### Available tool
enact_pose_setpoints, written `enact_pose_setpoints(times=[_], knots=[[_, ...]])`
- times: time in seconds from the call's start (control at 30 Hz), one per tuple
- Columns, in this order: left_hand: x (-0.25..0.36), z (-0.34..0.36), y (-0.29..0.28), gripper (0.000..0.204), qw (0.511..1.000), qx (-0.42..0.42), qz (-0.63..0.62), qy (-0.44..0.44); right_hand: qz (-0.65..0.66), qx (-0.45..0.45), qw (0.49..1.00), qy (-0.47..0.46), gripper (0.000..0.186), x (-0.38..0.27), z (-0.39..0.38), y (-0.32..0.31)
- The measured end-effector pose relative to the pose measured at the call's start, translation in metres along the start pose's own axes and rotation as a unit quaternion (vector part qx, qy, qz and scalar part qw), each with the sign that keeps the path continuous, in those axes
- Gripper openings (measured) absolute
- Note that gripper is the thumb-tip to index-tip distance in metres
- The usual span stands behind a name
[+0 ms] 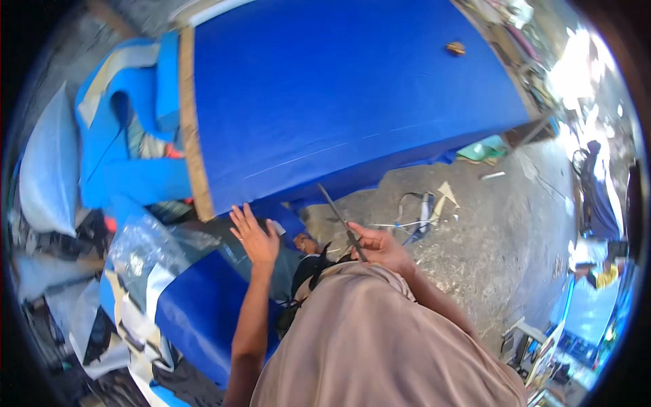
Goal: Measuring a piece of blue upholstery fabric using a tape measure and a straight edge, then cutting the fabric with scissors.
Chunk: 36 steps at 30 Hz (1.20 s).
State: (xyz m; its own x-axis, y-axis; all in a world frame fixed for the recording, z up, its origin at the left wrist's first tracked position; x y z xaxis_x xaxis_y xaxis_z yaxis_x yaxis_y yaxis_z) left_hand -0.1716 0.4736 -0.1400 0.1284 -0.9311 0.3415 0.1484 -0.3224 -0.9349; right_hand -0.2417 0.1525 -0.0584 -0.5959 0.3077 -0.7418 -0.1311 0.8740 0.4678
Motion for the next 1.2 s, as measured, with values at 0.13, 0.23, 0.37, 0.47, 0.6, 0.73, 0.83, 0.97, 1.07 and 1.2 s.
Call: enact_pose_setpoints(times=[0.13, 0.23, 0.37, 0.47, 0.6, 0.73, 0.83, 0.97, 1.07, 1.2], knots=[[0.127, 0.033, 0.034, 0.08, 0.993, -0.052, 0.071, 0.081, 0.045, 0.069, 0.995, -0.056, 0.07, -0.016, -0.079, -0.094], [0.21, 0.034, 0.066, 0.078, 0.979, -0.114, 0.127, 0.114, 0.078, 0.127, 0.984, -0.099, 0.071, -0.015, -0.136, -0.159], [0.327, 0.02, 0.105, 0.077, 0.967, -0.13, 0.091, 0.201, 0.112, 0.201, 0.961, -0.152, 0.073, -0.018, -0.216, -0.242], [0.413, 0.017, 0.133, 0.077, 0.955, -0.151, 0.061, 0.246, 0.113, 0.247, 0.944, -0.189, 0.074, -0.029, -0.249, -0.296], [0.513, 0.033, 0.167, 0.078, 0.931, -0.192, 0.038, 0.309, 0.101, 0.306, 0.914, -0.245, 0.074, -0.059, -0.258, -0.362], [0.61, 0.066, 0.214, 0.079, 0.906, -0.205, 0.037, 0.37, 0.092, 0.3, 0.901, -0.298, 0.071, -0.124, -0.251, -0.439], [0.681, 0.096, 0.251, 0.08, 0.889, -0.213, 0.04, 0.404, 0.103, 0.328, 0.907, -0.244, 0.072, -0.183, -0.249, -0.499], [0.758, 0.107, 0.287, 0.082, 0.856, -0.27, 0.056, 0.437, 0.075, 0.329, 0.923, -0.186, 0.053, -0.271, -0.267, -0.582], [0.809, 0.111, 0.313, 0.084, 0.831, -0.304, 0.058, 0.463, -0.082, 0.326, 0.931, -0.14, 0.027, -0.336, -0.276, -0.658], [0.881, 0.112, 0.352, 0.089, 0.853, -0.274, 0.038, 0.443, -0.18, 0.281, 0.933, -0.133, 0.017, -0.419, -0.27, -0.767]])
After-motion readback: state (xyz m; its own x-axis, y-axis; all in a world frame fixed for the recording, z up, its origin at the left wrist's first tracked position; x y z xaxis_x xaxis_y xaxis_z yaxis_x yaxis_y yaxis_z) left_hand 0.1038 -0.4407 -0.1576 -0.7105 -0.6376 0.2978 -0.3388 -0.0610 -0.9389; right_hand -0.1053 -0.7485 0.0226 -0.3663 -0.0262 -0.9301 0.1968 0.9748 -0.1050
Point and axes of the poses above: each hand's wrist, its own z-axis towards the middle knuckle, its own y-axis out of the palm, x = y × z, the point moved 4 cm from there along z, towards the middle knuckle, and after that the axes turned 3 degrees about z, right-handed, at the moved point
